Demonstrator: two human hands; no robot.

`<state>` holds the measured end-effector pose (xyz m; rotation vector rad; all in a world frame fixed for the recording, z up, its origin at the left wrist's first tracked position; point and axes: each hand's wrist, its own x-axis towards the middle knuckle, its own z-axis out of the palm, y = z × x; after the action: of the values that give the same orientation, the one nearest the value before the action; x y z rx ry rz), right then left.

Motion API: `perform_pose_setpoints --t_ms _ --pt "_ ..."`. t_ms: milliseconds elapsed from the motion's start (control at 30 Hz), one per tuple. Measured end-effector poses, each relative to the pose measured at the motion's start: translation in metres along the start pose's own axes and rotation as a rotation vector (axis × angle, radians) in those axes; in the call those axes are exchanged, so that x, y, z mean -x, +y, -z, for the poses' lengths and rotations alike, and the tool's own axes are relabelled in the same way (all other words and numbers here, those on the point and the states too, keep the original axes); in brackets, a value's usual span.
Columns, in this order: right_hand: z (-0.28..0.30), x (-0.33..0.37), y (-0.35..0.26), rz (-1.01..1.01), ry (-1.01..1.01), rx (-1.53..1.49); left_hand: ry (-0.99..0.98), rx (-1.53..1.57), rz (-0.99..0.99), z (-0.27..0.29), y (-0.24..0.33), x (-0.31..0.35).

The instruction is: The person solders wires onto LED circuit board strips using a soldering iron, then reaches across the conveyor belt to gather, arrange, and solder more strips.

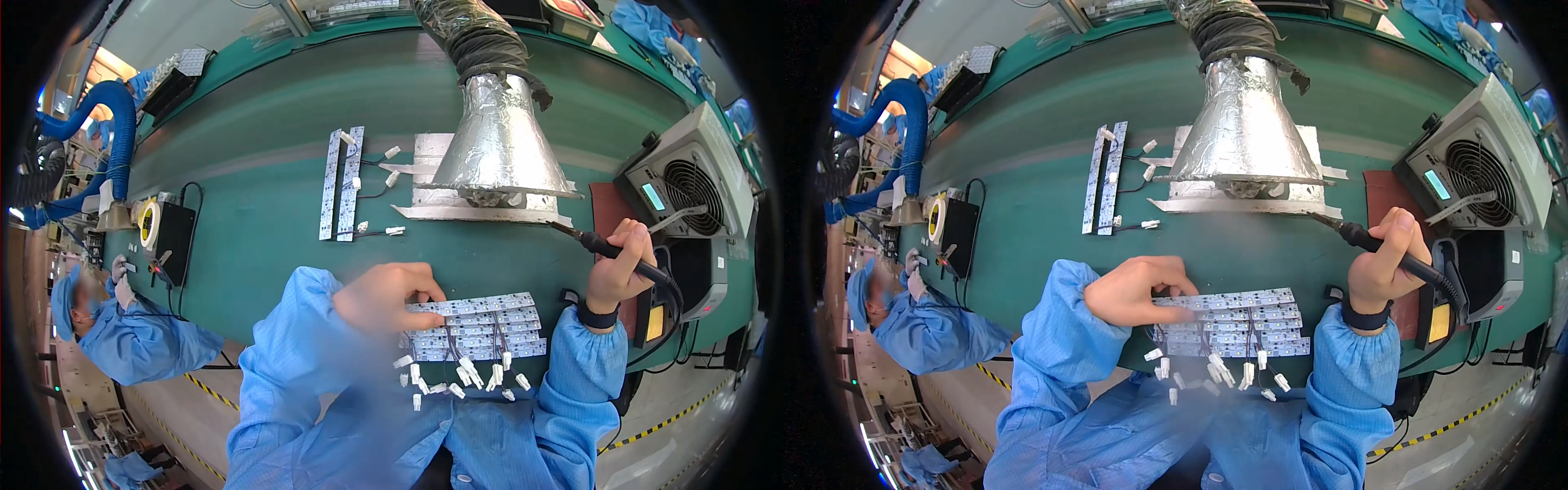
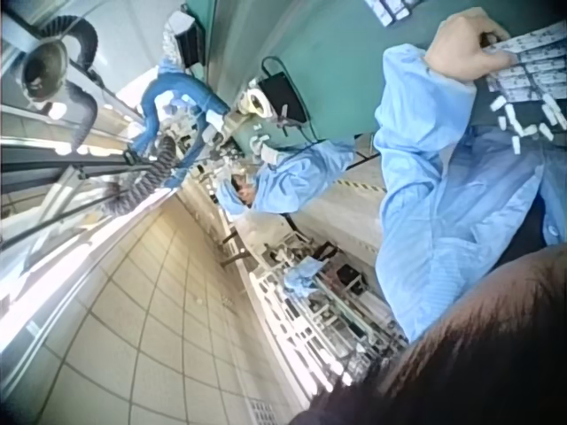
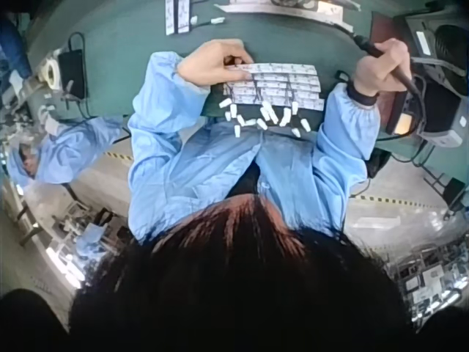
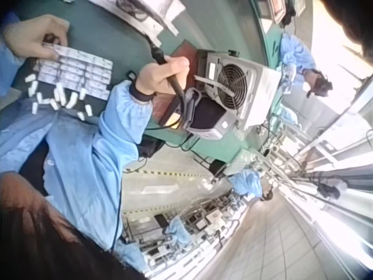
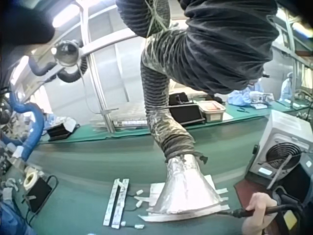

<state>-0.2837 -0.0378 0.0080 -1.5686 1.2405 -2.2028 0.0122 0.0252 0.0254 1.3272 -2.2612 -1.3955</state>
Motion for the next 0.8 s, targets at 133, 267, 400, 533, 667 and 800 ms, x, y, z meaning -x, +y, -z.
perform_pose_setpoints --t_ms 133,267,400,533,667,800 --pt "0.004 -0.006 0.000 -0.008 0.068 -0.070 0.008 0.195 -0.048 0.002 -0.014 -0.004" --pt "0.001 -0.011 -0.004 0.077 0.153 -0.100 0.161 0.793 0.215 0.004 -0.002 -0.008" --pt "-0.004 -0.006 -0.006 0.130 0.193 -0.109 0.267 0.738 0.165 -0.003 -0.010 -0.015" --pt "-0.014 0.016 -0.028 0.139 -0.013 -0.147 0.418 0.384 -0.119 -0.018 -0.022 -0.020" --pt "-0.028 0.040 -0.047 0.266 -0.278 -0.187 0.464 0.319 -0.142 -0.022 -0.018 -0.021" --pt "-0.038 0.050 -0.050 0.342 -0.435 -0.194 0.523 0.296 -0.166 -0.025 -0.017 -0.022"
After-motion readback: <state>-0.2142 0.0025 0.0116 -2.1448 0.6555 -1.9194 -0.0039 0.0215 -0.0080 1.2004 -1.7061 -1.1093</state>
